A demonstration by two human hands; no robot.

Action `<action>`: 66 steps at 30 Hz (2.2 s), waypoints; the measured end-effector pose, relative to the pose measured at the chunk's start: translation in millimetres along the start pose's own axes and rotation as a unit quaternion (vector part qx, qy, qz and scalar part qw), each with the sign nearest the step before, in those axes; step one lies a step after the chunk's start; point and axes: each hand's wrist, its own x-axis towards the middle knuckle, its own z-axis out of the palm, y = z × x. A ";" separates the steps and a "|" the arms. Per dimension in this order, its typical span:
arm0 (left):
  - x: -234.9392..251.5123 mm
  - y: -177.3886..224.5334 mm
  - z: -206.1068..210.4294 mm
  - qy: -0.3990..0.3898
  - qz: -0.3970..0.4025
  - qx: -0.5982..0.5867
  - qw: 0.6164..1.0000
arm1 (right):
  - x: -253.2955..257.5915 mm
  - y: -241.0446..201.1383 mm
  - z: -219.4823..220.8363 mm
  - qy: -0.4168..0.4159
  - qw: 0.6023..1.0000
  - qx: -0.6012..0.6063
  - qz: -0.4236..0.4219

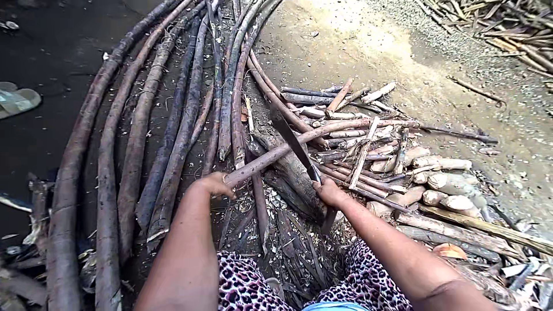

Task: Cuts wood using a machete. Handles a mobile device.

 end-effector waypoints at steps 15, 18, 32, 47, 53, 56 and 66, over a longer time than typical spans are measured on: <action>18.6 -26.9 -2.2 0.031 -0.044 0.027 0.998 | -144.6 -134.9 -120.4 0.326 0.685 0.176 -0.628; 15.0 -25.0 -4.1 0.031 -0.043 0.014 0.998 | -122.6 -178.2 -129.1 0.438 0.552 0.186 -0.685; -2.9 -10.8 -8.5 0.089 -0.010 0.044 0.995 | -15.8 11.2 1.2 0.021 0.998 0.067 -0.007; 25.5 -31.5 6.4 0.093 -0.037 0.067 0.993 | -105.1 -123.5 -123.0 0.400 0.644 0.319 -0.569; 23.7 -32.3 4.9 0.082 -0.031 0.048 0.995 | 0.9 24.2 53.6 0.114 0.989 0.070 -0.066; 10.2 -30.7 3.3 0.136 -0.038 0.040 0.989 | -5.8 8.8 53.1 -0.026 0.975 0.217 0.036; -65.2 16.8 36.5 0.162 -0.089 0.201 0.962 | -44.1 25.2 28.8 -0.036 0.945 0.322 0.039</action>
